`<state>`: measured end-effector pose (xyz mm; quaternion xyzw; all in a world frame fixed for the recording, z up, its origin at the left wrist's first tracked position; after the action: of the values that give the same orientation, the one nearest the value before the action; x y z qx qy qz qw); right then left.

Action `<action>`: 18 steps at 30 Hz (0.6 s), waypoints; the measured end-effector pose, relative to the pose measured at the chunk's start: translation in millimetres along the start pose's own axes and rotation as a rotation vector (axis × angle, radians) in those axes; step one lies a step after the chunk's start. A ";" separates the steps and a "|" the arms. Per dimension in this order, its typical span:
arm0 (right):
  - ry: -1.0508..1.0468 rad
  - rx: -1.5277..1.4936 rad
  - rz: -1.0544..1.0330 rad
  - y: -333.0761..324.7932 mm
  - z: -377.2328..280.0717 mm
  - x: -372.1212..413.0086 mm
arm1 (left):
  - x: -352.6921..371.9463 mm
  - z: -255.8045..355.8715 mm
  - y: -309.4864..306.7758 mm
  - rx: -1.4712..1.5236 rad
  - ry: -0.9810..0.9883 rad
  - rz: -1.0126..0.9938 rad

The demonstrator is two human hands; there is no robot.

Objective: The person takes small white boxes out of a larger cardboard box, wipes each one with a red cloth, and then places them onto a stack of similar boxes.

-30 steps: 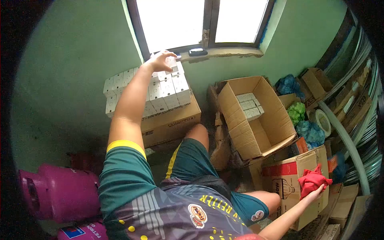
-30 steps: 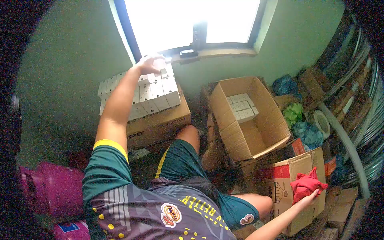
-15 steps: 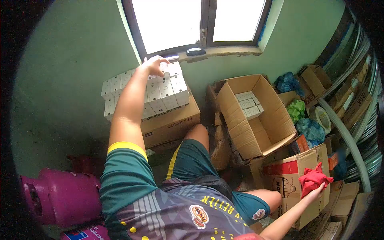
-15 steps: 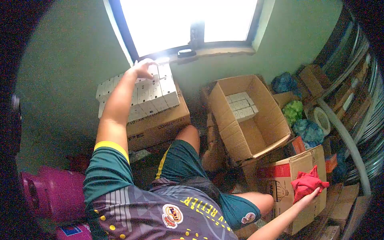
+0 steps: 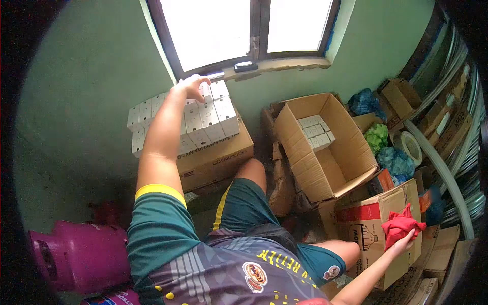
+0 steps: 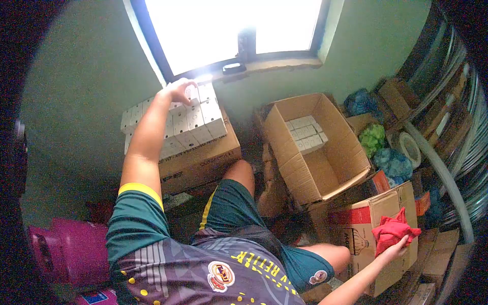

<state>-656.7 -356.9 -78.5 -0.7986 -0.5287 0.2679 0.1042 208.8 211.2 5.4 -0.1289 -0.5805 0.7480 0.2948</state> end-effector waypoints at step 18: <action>-0.578 0.431 -0.537 68.3 -80.3 51.4 | 30.7 217.1 15.5 0.224 0.847 0.381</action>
<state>-544.3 -329.9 -58.5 -0.4856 -0.6570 0.5472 0.1820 63.7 55.0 58.9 -0.4938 -0.2913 0.7284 0.3751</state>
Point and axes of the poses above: each hand's wrist, its own x-axis away from the middle knuckle, its own y-axis out of the palm, z = x × y, the point moved 6 cm from there along -x, towards the middle knuckle, and after that the axes turned 11 degrees about x, right-handed, at the moved point
